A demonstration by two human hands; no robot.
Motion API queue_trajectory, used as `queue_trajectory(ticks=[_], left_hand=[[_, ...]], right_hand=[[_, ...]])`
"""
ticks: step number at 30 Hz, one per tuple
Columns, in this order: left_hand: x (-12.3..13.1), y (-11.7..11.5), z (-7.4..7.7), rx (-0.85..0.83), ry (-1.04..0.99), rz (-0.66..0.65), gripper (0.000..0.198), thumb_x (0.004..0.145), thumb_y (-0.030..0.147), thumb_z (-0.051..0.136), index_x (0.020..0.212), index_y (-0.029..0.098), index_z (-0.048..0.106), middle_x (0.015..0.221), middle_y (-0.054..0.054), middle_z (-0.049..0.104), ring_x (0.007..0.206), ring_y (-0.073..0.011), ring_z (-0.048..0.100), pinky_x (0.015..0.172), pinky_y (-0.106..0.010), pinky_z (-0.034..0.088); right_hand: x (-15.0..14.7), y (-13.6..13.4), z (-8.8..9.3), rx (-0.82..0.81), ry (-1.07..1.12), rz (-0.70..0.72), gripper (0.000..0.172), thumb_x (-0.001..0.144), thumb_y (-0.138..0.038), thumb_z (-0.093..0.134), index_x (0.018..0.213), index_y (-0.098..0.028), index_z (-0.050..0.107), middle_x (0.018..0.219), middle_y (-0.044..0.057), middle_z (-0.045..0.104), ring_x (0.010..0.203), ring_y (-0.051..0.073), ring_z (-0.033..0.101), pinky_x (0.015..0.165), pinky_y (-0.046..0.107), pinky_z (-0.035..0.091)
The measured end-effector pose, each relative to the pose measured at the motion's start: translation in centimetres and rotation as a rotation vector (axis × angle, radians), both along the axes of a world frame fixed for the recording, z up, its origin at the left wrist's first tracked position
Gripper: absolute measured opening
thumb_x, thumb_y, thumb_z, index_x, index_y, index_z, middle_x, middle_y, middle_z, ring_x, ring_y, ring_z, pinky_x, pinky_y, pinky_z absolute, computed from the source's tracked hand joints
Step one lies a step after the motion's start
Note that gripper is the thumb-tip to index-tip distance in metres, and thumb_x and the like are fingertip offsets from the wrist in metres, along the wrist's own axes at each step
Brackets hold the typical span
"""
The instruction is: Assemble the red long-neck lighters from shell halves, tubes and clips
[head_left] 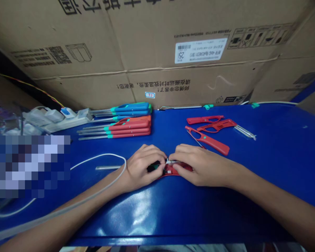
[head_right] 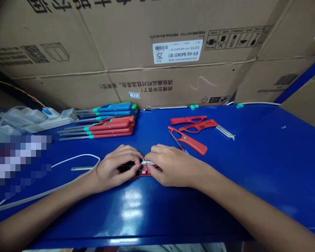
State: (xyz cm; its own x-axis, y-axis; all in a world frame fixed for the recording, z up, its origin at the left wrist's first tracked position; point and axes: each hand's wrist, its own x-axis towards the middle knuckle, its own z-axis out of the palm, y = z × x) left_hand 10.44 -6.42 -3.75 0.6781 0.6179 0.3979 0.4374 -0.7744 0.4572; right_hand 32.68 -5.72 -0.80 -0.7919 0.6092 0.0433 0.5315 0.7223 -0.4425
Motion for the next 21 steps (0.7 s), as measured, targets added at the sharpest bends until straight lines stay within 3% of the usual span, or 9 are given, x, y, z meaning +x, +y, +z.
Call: queue_trajectory(ticks=[12, 21], left_hand=[[-0.07, 0.09, -0.17, -0.008, -0.046, -0.024, 0.005, 0.085, 0.014, 0.057, 0.088, 0.016, 0.061, 0.09, -0.006, 0.069, 0.086, -0.0181, 0.061, 0.079, -0.033, 0.045], [0.11, -0.22, 0.3, 0.032, -0.056, -0.054, 0.016, 0.077, 0.02, 0.066, 0.092, 0.015, 0.06, 0.089, -0.008, 0.069, 0.084, -0.0203, 0.062, 0.078, -0.036, 0.046]], right_hand=[[0.23, 0.07, -0.27, 0.015, 0.003, -0.002, 0.017, 0.092, -0.021, 0.047, 0.093, -0.015, 0.063, 0.086, 0.005, 0.059, 0.084, 0.017, 0.054, 0.074, 0.03, 0.042], [0.24, -0.1, 0.01, -0.005, -0.008, -0.015, 0.021, 0.092, -0.021, 0.045, 0.093, -0.018, 0.066, 0.09, 0.005, 0.056, 0.085, 0.017, 0.054, 0.076, 0.031, 0.043]])
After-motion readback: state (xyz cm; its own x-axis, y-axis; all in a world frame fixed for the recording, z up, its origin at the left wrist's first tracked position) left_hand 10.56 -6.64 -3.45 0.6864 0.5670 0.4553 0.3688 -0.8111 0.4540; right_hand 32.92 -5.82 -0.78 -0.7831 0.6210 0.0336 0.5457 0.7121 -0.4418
